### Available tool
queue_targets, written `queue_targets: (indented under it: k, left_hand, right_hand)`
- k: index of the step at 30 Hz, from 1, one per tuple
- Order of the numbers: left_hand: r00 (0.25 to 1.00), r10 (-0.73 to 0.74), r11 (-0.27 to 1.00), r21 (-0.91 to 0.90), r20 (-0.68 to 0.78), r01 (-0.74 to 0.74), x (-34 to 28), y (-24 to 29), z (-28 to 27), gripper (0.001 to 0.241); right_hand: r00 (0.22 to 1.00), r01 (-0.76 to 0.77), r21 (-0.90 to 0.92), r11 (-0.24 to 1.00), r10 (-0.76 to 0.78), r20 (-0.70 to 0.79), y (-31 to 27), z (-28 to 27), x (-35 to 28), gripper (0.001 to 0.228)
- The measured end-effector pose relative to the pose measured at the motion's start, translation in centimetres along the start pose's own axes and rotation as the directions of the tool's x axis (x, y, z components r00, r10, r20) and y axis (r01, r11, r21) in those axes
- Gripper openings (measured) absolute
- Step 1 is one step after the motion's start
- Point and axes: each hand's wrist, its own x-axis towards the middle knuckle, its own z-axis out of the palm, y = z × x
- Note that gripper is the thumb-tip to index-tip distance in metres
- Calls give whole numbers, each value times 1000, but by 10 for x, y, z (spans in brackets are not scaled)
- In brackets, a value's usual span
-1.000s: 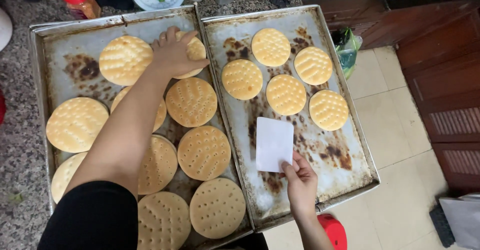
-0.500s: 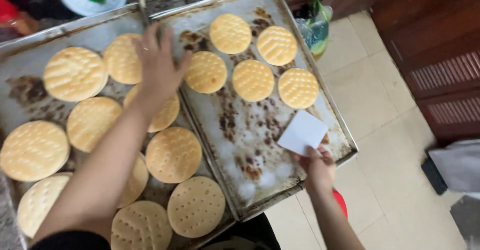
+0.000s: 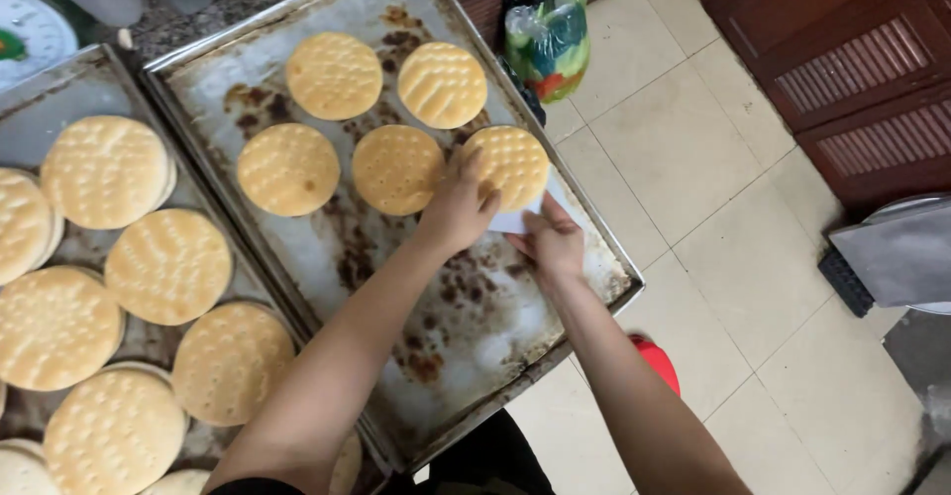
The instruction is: The person is organizing flatbread or pizza bases on baking trays, stirring tomato sauce on a gas stove, and moving trays to a storage rack.
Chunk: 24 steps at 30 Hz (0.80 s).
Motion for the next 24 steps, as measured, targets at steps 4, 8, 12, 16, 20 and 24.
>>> queue_targets:
  k: [4,8,12,16,20,24]
  left_hand:
    - [990,-15,996,-93,-139,2,12,12,-1,97]
    - [988,-87,993,-91,-129,76,17,40,-26,108]
    - [948,-249,867,-481,-197,128,9,37,-51,125]
    - [917,-269,673,-739,-293,-39,-33,7,-90,126]
    - [789,-351,735,-670,-505,-102,-106,-72,-185,116]
    - [586,-494,757,-649,-643,-75,-196,-136,-313,122]
  right_hand:
    - [985,47,-7,999,-45,165,1,-1,5,51]
    - [930,246,-84,966,-210,302,-7,11,2,51]
    - [793,607,-462,646,-455,406,-53,37,-52,44]
    - [611,787,-329,522,-580,539,-64,50,-83,35]
    - [755,636,-341,692,-467,461,-28,46,-68,40]
    - [703,673,-206,711,-526,479,-28,65,-84,43]
